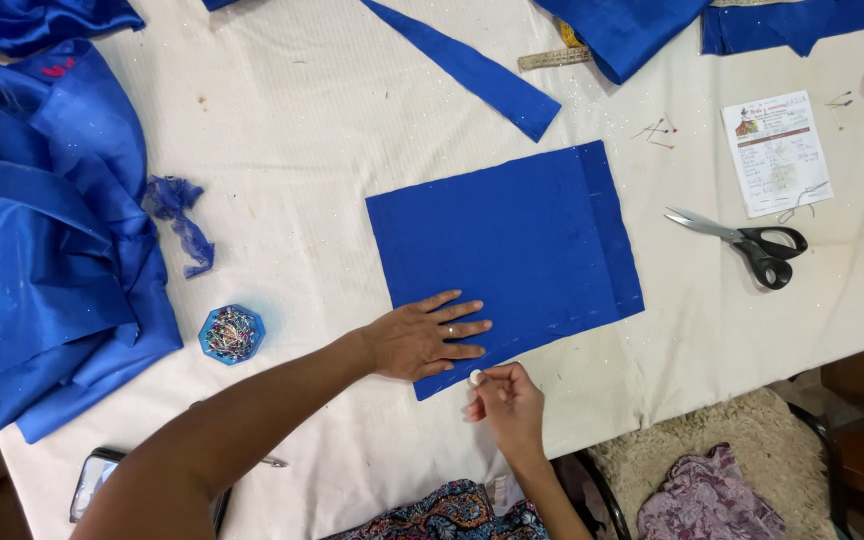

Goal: The person pins a rectangular piece of blue fabric on a table, then uses scissors to cut along the pinned edges. They trim the fabric into a smaller shape and set the cut piece aside.

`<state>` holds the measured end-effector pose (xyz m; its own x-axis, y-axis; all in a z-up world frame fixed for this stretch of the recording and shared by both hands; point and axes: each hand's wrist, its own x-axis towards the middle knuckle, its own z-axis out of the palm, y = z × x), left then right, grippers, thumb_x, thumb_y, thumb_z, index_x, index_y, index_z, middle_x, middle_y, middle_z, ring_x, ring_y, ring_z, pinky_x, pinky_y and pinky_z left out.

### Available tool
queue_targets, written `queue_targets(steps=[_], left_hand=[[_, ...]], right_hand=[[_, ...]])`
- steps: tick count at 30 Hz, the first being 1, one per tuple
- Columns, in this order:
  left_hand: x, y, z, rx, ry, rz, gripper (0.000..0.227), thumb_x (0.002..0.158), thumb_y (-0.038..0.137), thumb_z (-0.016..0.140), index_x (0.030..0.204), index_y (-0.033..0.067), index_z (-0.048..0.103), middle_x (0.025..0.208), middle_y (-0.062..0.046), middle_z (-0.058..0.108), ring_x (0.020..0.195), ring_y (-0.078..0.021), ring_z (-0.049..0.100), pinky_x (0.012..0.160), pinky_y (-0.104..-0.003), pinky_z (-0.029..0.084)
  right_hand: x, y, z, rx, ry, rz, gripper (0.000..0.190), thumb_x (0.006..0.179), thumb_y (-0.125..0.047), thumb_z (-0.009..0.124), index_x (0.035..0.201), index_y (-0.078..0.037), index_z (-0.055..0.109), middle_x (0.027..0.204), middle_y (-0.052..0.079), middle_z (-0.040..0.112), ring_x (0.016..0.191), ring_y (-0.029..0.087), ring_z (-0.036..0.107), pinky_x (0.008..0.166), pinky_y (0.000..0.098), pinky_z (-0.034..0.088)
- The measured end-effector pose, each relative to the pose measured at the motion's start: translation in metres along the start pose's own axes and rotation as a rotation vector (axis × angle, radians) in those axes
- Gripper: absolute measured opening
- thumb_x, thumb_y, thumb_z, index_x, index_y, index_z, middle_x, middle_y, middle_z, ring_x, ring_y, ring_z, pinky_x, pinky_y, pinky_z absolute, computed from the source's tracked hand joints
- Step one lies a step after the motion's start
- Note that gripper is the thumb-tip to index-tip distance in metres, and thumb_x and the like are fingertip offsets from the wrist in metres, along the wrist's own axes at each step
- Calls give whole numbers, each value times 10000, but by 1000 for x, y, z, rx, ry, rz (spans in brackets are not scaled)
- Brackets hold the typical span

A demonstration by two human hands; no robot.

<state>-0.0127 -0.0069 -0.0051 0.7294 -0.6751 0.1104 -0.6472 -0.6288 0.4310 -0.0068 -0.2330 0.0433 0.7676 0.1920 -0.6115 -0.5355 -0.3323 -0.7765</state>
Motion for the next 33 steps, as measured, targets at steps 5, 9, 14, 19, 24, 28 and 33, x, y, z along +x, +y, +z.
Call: queue_targets(steps=[5,9,14,19,24,28,33], left_hand=[[3,-1,-6,-55,-77,13,514,1020,441,345,1474,229,458,1637,-85,256,1539,-335,95,1229,-555,-13],[14,5,-22,-1,-360,-75,643,944,533,427,1529,280,341,1664,-35,138,1542,-302,-20,1211,-533,-75],[25,10,-41,70,-533,-89,800,865,544,604,1552,303,272,1680,-40,55,1544,-316,-53,1213,-547,-33],[26,12,-41,103,-574,-87,888,833,587,649,1564,304,233,1684,-39,17,1544,-323,-70,1211,-557,-39],[26,15,-43,101,-587,-108,920,829,610,634,1575,299,194,1686,-33,-11,1541,-317,-103,1206,-560,-76],[27,16,-45,99,-603,-118,916,835,604,634,1577,302,191,1687,-28,-23,1541,-311,-117,1206,-558,-85],[26,15,-45,103,-600,-114,914,833,610,625,1576,301,191,1687,-32,-25,1541,-312,-115,1205,-560,-83]], right_hand=[[-4,-1,10,-8,-20,13,77,876,-26,691,906,27,644,616,177,680,466,235,666,493,354,625],[-7,-1,15,-20,-20,23,101,882,-57,699,893,24,639,615,174,687,473,247,684,490,351,628],[-10,1,20,-51,-21,28,109,884,-71,699,901,26,652,591,158,677,470,242,694,495,343,637],[-15,-2,24,-81,-34,26,113,898,-84,694,900,23,658,626,167,719,478,236,698,509,338,641],[-11,22,25,-106,-82,-41,109,886,-85,692,890,13,644,514,70,564,453,231,706,469,343,639],[-21,13,32,-107,-124,13,102,902,-80,679,887,16,646,550,106,613,478,236,715,464,345,635],[-18,9,30,-57,-77,65,86,890,-39,688,908,31,640,614,162,673,483,256,703,479,351,634]])
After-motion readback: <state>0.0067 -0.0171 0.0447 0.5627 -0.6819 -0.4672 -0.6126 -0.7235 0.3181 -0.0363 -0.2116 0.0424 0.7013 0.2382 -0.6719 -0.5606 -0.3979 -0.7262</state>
